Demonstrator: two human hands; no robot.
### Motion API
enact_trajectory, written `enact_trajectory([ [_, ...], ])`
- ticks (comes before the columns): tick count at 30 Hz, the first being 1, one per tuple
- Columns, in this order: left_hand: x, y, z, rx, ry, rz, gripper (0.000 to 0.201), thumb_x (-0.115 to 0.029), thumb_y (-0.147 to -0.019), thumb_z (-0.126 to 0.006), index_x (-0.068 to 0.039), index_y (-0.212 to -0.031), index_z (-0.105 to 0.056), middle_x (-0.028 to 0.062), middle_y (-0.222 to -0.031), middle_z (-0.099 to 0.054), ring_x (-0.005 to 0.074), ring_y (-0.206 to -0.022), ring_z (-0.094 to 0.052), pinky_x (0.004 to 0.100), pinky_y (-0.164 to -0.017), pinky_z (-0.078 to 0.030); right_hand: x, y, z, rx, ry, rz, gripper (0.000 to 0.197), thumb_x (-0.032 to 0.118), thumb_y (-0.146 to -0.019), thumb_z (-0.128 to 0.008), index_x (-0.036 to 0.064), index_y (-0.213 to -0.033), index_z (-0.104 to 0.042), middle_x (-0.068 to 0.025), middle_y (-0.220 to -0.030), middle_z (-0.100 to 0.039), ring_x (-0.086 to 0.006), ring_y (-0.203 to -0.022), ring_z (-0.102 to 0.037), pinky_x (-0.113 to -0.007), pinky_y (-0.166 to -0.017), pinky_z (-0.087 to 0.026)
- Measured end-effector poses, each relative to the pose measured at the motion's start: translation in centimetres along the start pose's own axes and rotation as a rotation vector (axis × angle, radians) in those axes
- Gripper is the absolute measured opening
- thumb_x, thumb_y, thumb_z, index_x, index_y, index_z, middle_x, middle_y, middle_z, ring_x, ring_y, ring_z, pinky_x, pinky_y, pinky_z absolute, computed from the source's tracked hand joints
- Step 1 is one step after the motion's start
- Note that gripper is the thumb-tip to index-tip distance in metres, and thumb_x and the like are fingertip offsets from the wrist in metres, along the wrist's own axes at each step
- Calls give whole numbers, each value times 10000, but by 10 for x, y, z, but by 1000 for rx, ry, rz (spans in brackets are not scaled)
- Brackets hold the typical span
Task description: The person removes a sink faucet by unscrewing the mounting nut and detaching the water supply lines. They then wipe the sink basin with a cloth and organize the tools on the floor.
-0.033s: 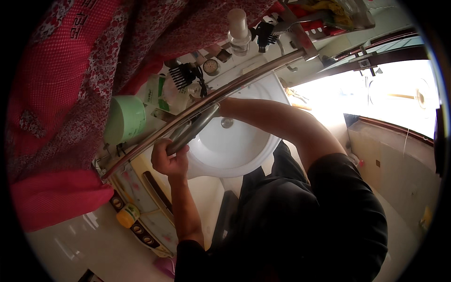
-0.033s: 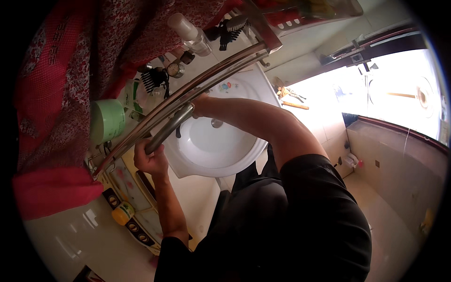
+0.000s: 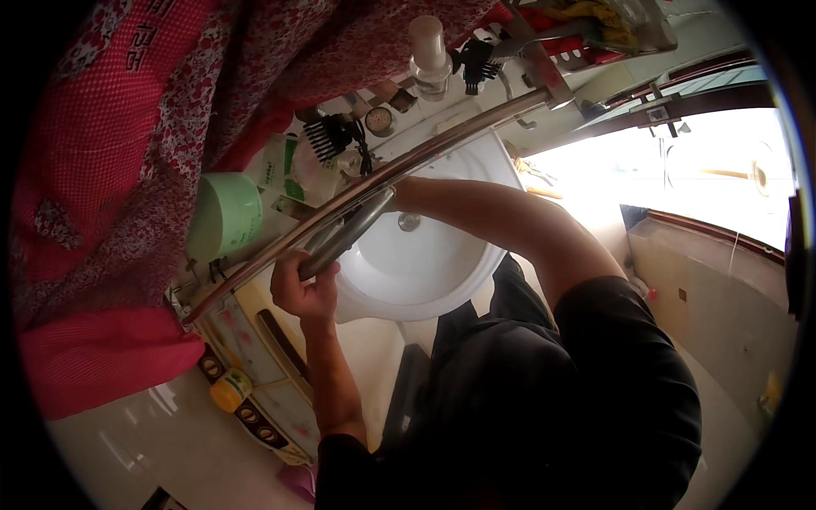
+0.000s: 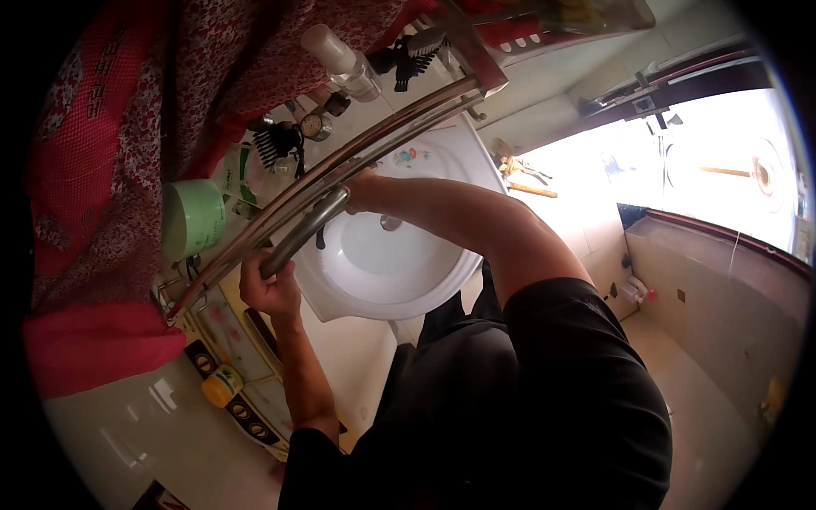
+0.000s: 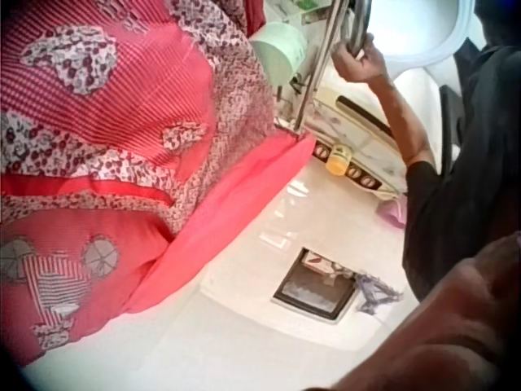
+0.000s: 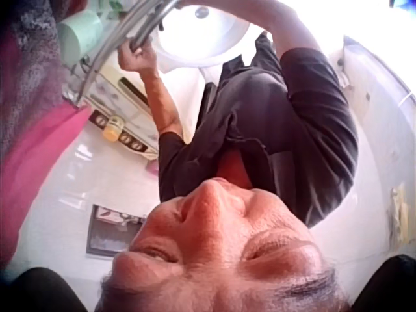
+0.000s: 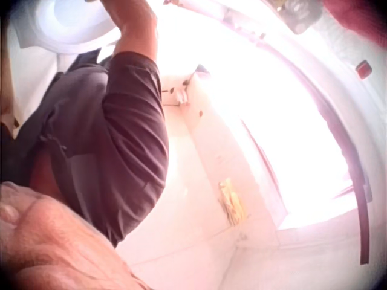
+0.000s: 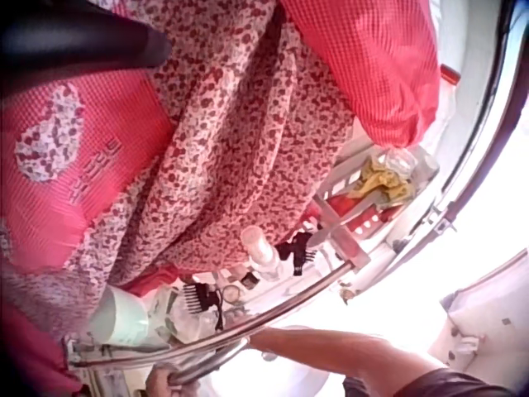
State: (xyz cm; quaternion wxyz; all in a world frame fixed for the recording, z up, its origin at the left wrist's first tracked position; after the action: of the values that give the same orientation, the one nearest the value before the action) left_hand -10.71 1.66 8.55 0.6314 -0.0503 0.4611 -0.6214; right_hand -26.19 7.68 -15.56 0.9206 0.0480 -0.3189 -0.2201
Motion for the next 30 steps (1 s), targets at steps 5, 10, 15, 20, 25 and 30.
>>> enact_trajectory([
  [5,-17,-21,2,217,17,29,375,-308,-836,-848,-9,-907,-633,64,-716,-628,177,-610,-594,280,-566,-472,8,22,25,77,-35,-54,530,196,-729,-790,183,-1249,-684,-85,-1270,-660,-297,-1228,-584,-407,-1012,-487],
  [10,-60,-48,-49,319,45,-50,330,-263,-774,-878,-51,-895,-657,29,-656,-609,215,-557,-571,337,-539,-443,14,29,39,-129,84,317,645,173,-688,-807,181,-1315,-659,-121,-1332,-627,-321,-1282,-549,-419,-1088,-435],
  [15,-67,-52,-52,295,-21,-86,395,-310,-796,-873,-5,-977,-698,93,-746,-669,218,-591,-605,315,-548,-480,-4,46,44,-294,-178,63,604,141,-715,-756,208,-1309,-663,-100,-1178,-709,-270,-1103,-662,-409,-942,-518],
  [20,-66,-42,-33,215,-135,-232,370,-347,-826,-842,-39,-950,-679,52,-743,-651,216,-600,-605,343,-534,-460,18,61,58,-189,-179,-142,520,153,-713,-778,180,-1224,-688,-112,-1310,-602,-318,-1241,-575,-406,-943,-558],
  [25,-38,-29,-18,117,-114,-79,356,-291,-893,-799,28,-979,-667,106,-798,-675,228,-663,-639,325,-604,-506,20,46,50,-134,-126,-121,539,155,-656,-828,174,-1183,-712,-113,-1304,-610,-338,-1228,-571,-412,-994,-531],
  [30,-41,-26,-18,20,-154,-130,322,-246,-896,-798,31,-995,-667,106,-842,-689,218,-712,-677,316,-641,-539,18,29,38,-21,-18,-146,481,188,-658,-829,190,-1131,-742,-107,-1237,-652,-313,-1221,-582,-428,-980,-532],
])
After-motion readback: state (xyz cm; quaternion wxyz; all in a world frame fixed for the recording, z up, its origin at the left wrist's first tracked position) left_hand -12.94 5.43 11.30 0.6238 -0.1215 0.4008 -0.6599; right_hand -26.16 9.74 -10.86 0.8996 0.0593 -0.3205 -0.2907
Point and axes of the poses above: each hand's wrist, its own y-axis away from the middle knuckle, its own z-axis out of the back of the hand, x = y × z, the point moved 7 cm from there along -y, towards the middle knuckle
